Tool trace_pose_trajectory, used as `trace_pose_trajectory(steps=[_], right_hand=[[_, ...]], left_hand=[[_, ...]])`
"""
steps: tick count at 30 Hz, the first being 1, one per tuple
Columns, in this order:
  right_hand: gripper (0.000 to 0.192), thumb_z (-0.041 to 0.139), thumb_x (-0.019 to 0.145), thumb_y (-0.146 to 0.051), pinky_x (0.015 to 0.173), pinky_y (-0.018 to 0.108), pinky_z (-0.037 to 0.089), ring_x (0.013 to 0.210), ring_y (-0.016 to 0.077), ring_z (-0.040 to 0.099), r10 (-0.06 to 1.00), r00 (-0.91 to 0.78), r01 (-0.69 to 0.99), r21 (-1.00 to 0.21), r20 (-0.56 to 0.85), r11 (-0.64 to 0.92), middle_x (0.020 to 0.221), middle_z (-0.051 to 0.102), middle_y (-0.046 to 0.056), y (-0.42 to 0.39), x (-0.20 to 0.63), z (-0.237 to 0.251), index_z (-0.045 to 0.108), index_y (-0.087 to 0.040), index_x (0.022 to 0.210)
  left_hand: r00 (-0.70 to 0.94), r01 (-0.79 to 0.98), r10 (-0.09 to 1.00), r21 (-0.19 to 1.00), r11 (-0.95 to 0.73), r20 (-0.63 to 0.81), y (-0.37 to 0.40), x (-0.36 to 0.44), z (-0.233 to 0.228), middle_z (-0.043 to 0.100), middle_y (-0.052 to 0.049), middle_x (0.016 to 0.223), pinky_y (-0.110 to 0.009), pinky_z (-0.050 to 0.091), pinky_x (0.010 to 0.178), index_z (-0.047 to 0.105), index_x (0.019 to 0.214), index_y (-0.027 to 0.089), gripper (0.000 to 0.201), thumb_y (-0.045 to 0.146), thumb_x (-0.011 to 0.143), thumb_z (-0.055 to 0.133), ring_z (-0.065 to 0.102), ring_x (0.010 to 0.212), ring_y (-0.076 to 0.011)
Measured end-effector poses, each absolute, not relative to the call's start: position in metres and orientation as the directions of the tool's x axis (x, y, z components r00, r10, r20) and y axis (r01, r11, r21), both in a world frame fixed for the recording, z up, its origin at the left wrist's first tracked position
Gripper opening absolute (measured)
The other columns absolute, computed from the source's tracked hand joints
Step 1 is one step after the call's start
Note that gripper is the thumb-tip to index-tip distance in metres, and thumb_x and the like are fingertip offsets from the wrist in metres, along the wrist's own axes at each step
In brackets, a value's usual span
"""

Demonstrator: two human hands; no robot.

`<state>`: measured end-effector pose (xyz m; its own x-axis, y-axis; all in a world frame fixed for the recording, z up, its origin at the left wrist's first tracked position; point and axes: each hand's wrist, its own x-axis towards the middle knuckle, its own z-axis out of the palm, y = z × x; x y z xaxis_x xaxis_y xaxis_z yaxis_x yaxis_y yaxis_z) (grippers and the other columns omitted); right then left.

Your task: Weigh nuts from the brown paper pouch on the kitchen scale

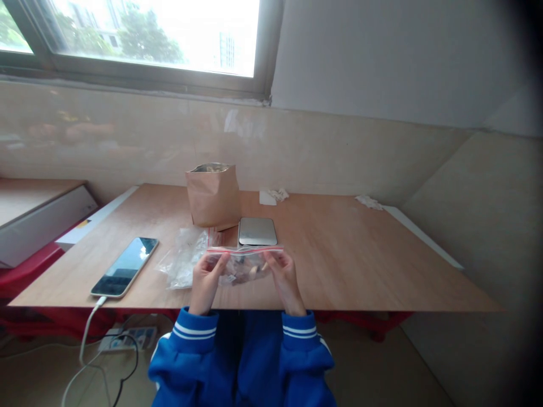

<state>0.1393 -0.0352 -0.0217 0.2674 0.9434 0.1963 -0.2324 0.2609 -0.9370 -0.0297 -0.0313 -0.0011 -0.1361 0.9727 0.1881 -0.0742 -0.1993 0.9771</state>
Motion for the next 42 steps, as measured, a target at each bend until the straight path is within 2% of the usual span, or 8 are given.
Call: trace_pose_trajectory(steps=[3, 11, 16, 22, 26, 31, 37, 42], right_hand=[[0.023, 0.071, 0.076, -0.043, 0.073, 0.032, 0.053, 0.076, 0.019, 0.068, 0.929, 0.299, -0.147, -0.952, 0.218, 0.27, 0.081, 0.075, 0.005, -0.037, 0.141, -0.02, 0.072, -0.02, 0.078], [0.02, 0.067, 0.079, -0.039, 0.067, 0.028, 0.05, 0.068, 0.0164, 0.064, 0.884, 0.358, -0.051, -0.939, 0.3, 0.339, 0.073, 0.072, 0.002, -0.041, 0.145, -0.014, 0.066, -0.021, 0.071], [0.022, 0.069, 0.077, -0.04, 0.062, 0.025, 0.048, 0.066, 0.0148, 0.062, 0.877, 0.398, -0.09, -0.94, 0.268, 0.328, 0.071, 0.07, 0.002, -0.04, 0.141, -0.015, 0.066, -0.019, 0.071], [0.033, 0.069, 0.076, -0.048, 0.047, 0.021, 0.044, 0.055, 0.0118, 0.059, 0.917, 0.363, -0.235, -0.936, 0.166, 0.262, 0.078, 0.073, 0.004, -0.037, 0.135, -0.019, 0.07, -0.018, 0.089], [0.035, 0.067, 0.078, -0.051, 0.051, 0.024, 0.049, 0.063, 0.0156, 0.066, 0.962, 0.22, -0.252, -0.943, 0.164, 0.219, 0.085, 0.075, 0.007, -0.038, 0.137, -0.019, 0.073, -0.017, 0.087], [0.03, 0.07, 0.076, -0.048, 0.066, 0.029, 0.056, 0.082, 0.0216, 0.07, 0.961, 0.177, -0.198, -0.949, 0.212, 0.245, 0.087, 0.076, 0.007, -0.041, 0.138, -0.016, 0.075, -0.019, 0.082], [0.028, 0.075, 0.071, -0.046, 0.051, 0.028, 0.053, 0.054, 0.0187, 0.066, 0.953, 0.252, -0.22, -0.949, 0.167, 0.224, 0.065, 0.072, 0.004, -0.043, 0.133, -0.011, 0.072, -0.018, 0.076], [0.02, 0.076, 0.071, -0.038, 0.054, 0.025, 0.051, 0.059, 0.0162, 0.066, 0.927, 0.3, -0.201, -0.935, 0.226, 0.293, 0.068, 0.072, 0.002, -0.043, 0.133, -0.01, 0.07, -0.02, 0.074]], left_hand=[[-0.181, -0.046, 0.966, 0.979, -0.196, 0.185, -0.033, -0.029, 0.006, 0.065, -0.001, 0.064, -0.023, 0.048, 0.056, 0.069, 0.077, 0.014, 0.033, 0.045, 0.07, 0.075, 0.058, 0.058, -0.0123], [-0.13, -0.004, 0.97, 0.978, -0.208, 0.205, -0.036, -0.027, 0.013, 0.069, -0.002, 0.07, -0.023, 0.05, 0.057, 0.07, 0.081, 0.016, 0.03, 0.044, 0.072, 0.074, 0.063, 0.062, -0.0141], [-0.164, 0.021, 0.963, 0.977, -0.213, 0.213, -0.037, -0.026, 0.013, 0.068, -0.001, 0.068, -0.024, 0.05, 0.059, 0.07, 0.08, 0.015, 0.029, 0.043, 0.072, 0.074, 0.063, 0.061, -0.0142], [-0.034, -0.122, 0.991, 0.984, -0.133, 0.129, -0.034, -0.027, 0.005, 0.074, -0.006, 0.082, -0.028, 0.053, 0.063, 0.073, 0.089, 0.015, 0.038, 0.044, 0.066, 0.078, 0.068, 0.072, -0.0192], [-0.09, -0.081, 0.984, 0.983, -0.162, 0.155, -0.032, -0.026, 0.002, 0.074, -0.007, 0.081, -0.027, 0.052, 0.063, 0.074, 0.082, 0.015, 0.029, 0.04, 0.067, 0.078, 0.068, 0.073, -0.0192], [-0.105, -0.07, 0.982, 0.984, -0.165, 0.157, -0.032, -0.027, 0.005, 0.074, -0.006, 0.078, -0.026, 0.051, 0.061, 0.074, 0.078, 0.015, 0.027, 0.04, 0.067, 0.078, 0.067, 0.071, -0.0182], [-0.082, -0.097, 0.989, 0.986, -0.133, 0.126, -0.035, -0.025, 0.009, 0.074, -0.005, 0.076, -0.025, 0.051, 0.06, 0.074, 0.082, 0.015, 0.029, 0.038, 0.066, 0.079, 0.066, 0.068, -0.017], [-0.099, -0.087, 0.982, 0.982, -0.167, 0.158, -0.037, -0.023, 0.013, 0.074, -0.004, 0.077, -0.025, 0.053, 0.061, 0.074, 0.082, 0.015, 0.027, 0.036, 0.067, 0.079, 0.067, 0.07, -0.0177]])
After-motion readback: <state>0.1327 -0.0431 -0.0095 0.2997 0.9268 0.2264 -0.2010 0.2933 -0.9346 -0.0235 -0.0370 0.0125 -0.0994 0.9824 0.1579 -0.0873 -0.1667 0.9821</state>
